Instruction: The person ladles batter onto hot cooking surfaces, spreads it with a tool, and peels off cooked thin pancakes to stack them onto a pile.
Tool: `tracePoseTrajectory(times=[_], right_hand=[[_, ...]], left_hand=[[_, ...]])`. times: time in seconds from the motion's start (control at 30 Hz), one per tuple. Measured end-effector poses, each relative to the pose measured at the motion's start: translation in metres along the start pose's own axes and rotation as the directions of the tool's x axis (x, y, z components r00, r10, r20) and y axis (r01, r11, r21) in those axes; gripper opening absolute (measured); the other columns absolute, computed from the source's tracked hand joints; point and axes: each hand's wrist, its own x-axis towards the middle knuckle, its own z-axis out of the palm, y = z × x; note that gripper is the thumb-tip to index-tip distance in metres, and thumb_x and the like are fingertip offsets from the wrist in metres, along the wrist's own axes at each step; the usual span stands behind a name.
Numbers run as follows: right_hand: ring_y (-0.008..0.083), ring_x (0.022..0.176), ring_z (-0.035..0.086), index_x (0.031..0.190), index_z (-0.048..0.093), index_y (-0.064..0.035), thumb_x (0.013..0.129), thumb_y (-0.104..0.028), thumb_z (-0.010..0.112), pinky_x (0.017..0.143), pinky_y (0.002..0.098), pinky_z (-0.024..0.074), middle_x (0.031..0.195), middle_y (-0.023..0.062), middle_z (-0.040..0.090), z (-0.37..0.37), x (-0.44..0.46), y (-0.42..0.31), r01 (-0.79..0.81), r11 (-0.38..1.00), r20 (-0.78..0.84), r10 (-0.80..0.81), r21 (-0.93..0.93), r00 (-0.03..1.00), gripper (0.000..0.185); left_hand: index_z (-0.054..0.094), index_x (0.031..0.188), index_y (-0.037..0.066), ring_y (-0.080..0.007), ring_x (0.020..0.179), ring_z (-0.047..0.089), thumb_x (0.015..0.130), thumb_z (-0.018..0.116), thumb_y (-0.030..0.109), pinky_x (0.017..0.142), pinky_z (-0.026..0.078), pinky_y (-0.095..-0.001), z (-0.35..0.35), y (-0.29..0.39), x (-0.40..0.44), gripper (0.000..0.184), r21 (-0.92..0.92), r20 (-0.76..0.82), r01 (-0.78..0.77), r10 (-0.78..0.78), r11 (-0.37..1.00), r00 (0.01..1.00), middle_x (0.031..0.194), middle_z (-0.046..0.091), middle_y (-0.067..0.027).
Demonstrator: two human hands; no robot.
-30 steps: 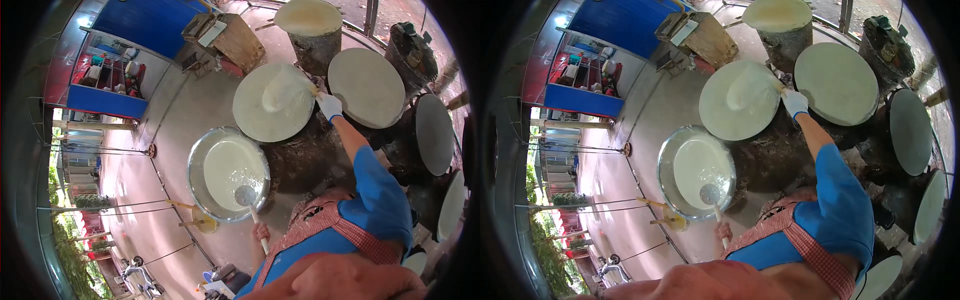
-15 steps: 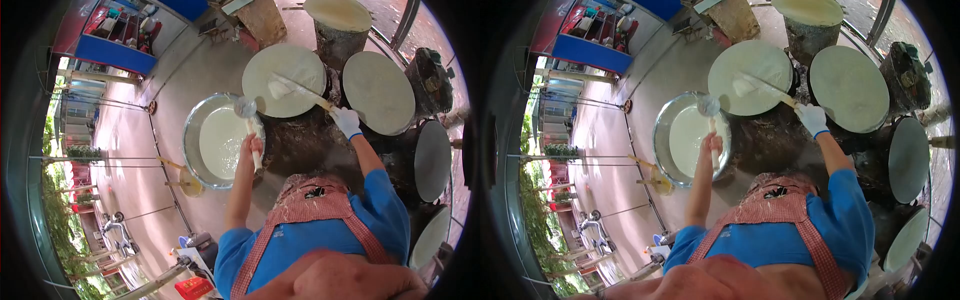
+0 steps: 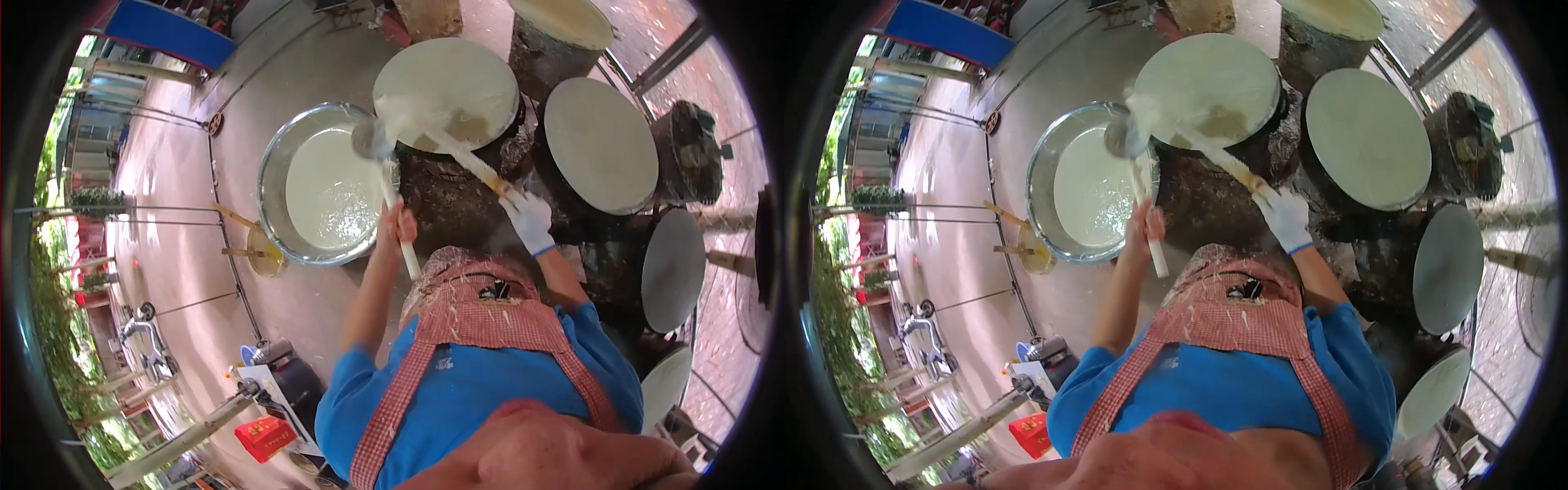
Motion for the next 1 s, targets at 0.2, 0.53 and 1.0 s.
tracePoseTrajectory(times=[0.2,0.53,1.0], right_hand=[[0.0272,0.078,0.061,0.11,0.058,-0.0119,0.073,-0.028,0.067,0.07,0.0332,0.0471,0.088,0.0145,0.063,0.014,0.0,-0.03,-0.15,0.931,0.228,0.075,0.334,0.971,0.042],[0.0301,0.08,0.06,0.093,0.064,-0.0065,0.073,-0.037,0.055,0.069,0.0385,0.0458,0.084,0.017,0.063,0.042,0.111,-0.122,0.034,0.999,0.705,-0.009,-0.021,0.709,0.037],[0.034,0.071,0.059,0.081,0.06,-0.0081,0.075,-0.048,0.055,0.065,0.044,0.0449,0.074,0.0171,0.061,0.074,-0.001,-0.201,0.006,0.987,0.774,0.124,-0.163,0.621,0.04]], left_hand=[[0.041,0.07,0.004,-0.0061,0.035,0.027,0.09,0.044,0.027,0.028,0.024,-0.0198,-0.035,0.006,-0.052,0.031,-0.596,0.503,0.556,-0.269,0.579,0.821,0.048,0.028,0.0034],[0.035,0.071,0.007,-0.0061,0.034,0.025,0.087,0.049,0.021,0.028,0.023,-0.0192,-0.189,0.074,-0.047,0.025,-0.327,-0.038,0.175,-0.198,0.929,0.98,0.048,0.029,0.0023],[0.033,0.079,0.009,-0.0088,0.032,0.03,0.085,0.048,0.012,0.027,0.027,-0.025,-0.245,0.116,0.008,0.016,-0.418,-0.176,0.419,-0.524,0.806,0.833,0.046,0.031,0.0006]])
